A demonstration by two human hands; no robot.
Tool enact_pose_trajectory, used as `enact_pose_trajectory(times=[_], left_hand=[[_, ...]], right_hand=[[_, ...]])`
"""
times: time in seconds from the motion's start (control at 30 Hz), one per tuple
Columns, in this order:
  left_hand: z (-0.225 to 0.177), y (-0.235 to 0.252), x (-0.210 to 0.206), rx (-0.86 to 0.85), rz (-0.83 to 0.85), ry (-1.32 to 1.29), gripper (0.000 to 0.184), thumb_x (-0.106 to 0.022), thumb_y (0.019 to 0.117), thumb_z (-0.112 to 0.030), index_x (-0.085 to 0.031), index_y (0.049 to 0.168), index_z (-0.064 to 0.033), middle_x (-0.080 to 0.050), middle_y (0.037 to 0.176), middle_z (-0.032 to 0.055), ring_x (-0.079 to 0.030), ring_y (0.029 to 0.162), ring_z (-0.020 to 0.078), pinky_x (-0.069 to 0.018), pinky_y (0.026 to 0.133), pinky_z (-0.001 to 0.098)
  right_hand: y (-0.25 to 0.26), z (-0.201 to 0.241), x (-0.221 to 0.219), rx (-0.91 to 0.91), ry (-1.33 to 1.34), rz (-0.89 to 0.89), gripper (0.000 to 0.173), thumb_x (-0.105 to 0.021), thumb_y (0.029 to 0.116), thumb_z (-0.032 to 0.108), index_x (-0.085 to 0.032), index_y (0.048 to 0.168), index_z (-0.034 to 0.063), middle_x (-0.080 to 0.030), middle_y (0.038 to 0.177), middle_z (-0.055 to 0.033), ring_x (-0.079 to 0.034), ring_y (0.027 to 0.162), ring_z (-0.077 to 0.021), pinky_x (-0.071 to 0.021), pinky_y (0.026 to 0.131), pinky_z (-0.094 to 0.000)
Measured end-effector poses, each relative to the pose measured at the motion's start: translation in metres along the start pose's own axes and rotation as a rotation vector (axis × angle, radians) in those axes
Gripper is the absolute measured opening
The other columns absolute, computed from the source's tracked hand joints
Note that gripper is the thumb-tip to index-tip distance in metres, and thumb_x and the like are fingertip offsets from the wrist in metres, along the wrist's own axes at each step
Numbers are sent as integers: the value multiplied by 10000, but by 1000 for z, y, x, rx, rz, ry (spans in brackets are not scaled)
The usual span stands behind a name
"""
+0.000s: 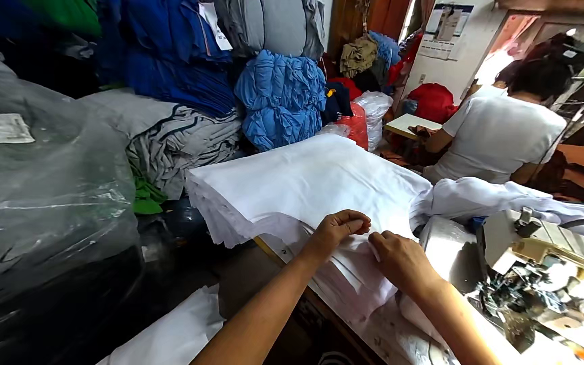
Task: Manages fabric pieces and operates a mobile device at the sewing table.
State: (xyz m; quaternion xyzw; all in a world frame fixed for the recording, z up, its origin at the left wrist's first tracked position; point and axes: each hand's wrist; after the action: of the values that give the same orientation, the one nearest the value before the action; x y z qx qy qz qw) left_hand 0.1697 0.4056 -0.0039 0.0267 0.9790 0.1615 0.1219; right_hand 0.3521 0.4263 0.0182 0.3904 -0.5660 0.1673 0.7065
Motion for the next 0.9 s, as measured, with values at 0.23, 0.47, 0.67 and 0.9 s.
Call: enact_pose_trajectory(times=[0.23,0.47,0.67,0.9], left_hand=[[-10,-40,30,-153,-219,-122,271,-469,1013,-107,-738,1018,-146,-749,966,-25,-713,886,84,-592,860,268],[-35,-45,40,326,-495,-165,323,-340,1123,-148,-505,1364,-10,-690,1042,81,-710,877,159,-587,805,304],[-46,-35,65,287,-767,-362,225,-422,1103,-185,-550,1241,-63,-689,911,68,-709,770,146,-581,671,265],[-44,-55,75,417,-597,-407,308,-372,1118,-207,-595,1210,-15,-720,915,110,-732,812,200,-608,756,327]], right_hand=[[29,-38,16,-367,359,161,226,-640,1000,159,-682,1148,-7,-684,846,-223,-669,809,-403,-509,741,-617],[42,-27,10,-461,269,285,306,-511,1080,205,-611,1272,-12,-698,980,-258,-681,949,-444,-505,845,-616],[57,-31,9,-499,264,350,316,-504,1076,190,-598,1308,-4,-692,1059,-281,-664,1033,-468,-485,898,-639],[61,-49,2,-637,834,-150,262,-497,1077,150,-591,1266,-6,-627,935,-151,-588,771,-207,-509,708,-432]])
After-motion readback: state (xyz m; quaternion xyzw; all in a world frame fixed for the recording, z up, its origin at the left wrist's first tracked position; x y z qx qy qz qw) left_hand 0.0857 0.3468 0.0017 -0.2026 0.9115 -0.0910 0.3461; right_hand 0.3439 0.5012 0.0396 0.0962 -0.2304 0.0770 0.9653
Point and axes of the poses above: each hand's wrist, its own y-axis towards the middle knuckle, its own x-axis out of the back of the hand, z = x × y
